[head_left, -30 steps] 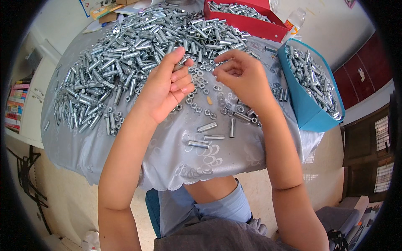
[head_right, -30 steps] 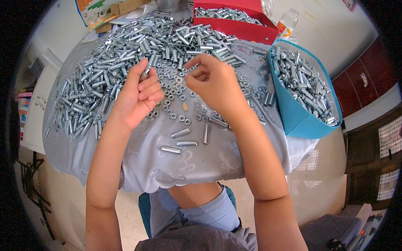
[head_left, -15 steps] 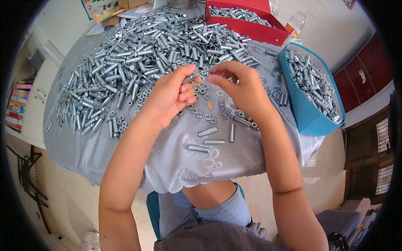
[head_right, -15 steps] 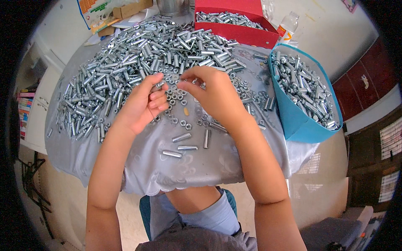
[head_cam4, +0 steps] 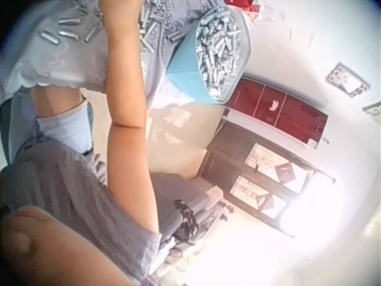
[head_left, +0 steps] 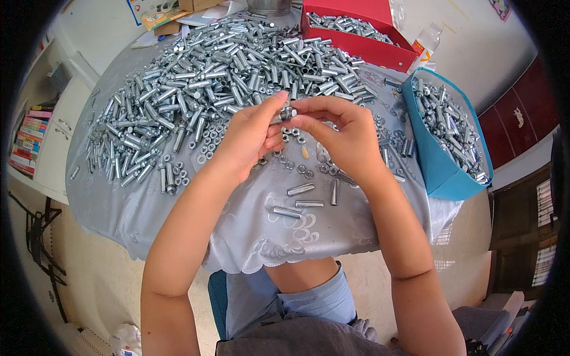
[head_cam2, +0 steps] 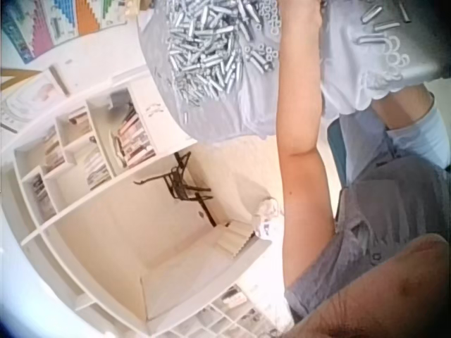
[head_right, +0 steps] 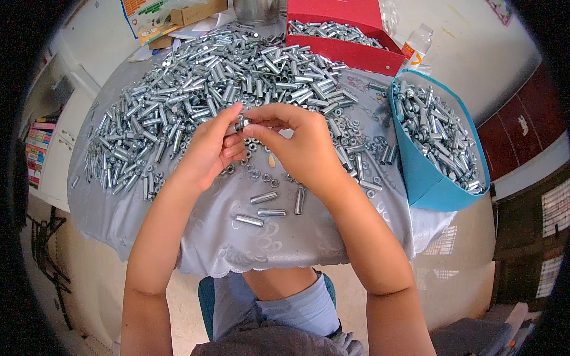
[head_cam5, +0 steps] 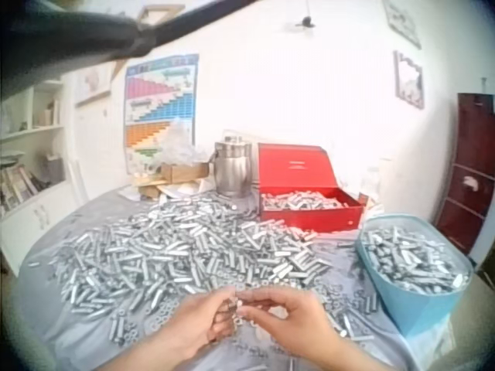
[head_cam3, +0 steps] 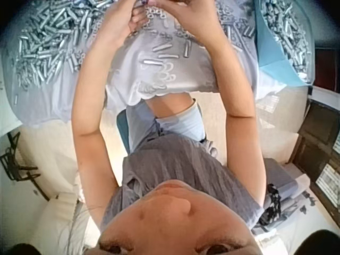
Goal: The person sits at a table covered with a white cloth and repeatedly picks up metal bolts and washers. They thread the washers onto the bolts by hand and place the assembled units into a blue container on the right side of the table. The process is repetitive and involves handling small hardware components one by one.
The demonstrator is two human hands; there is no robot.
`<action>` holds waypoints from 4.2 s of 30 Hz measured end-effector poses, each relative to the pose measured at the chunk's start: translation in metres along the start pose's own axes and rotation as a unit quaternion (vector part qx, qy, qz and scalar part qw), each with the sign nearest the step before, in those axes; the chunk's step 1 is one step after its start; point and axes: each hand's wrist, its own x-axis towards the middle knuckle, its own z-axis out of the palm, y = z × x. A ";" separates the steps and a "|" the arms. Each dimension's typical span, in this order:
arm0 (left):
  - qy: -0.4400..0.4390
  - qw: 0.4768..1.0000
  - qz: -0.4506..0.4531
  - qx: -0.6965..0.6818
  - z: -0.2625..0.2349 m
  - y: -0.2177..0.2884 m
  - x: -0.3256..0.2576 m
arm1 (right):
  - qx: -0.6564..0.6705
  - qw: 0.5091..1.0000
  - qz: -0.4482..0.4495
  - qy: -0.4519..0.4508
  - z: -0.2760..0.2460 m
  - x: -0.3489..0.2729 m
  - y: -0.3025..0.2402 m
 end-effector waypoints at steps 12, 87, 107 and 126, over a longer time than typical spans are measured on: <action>0.082 0.929 0.272 0.237 -0.013 -0.018 0.013 | -0.057 0.995 0.064 -0.042 0.001 0.000 -0.009; 0.033 0.955 0.180 0.234 -0.007 -0.008 0.004 | -0.220 0.967 -0.070 -0.103 -0.011 0.002 -0.015; 0.022 0.956 0.175 0.235 -0.005 -0.009 0.003 | -0.237 0.960 -0.049 -0.143 -0.011 0.000 -0.019; 0.022 0.962 0.158 0.221 -0.004 -0.011 0.004 | -0.183 0.974 0.008 -0.134 -0.005 -0.002 -0.014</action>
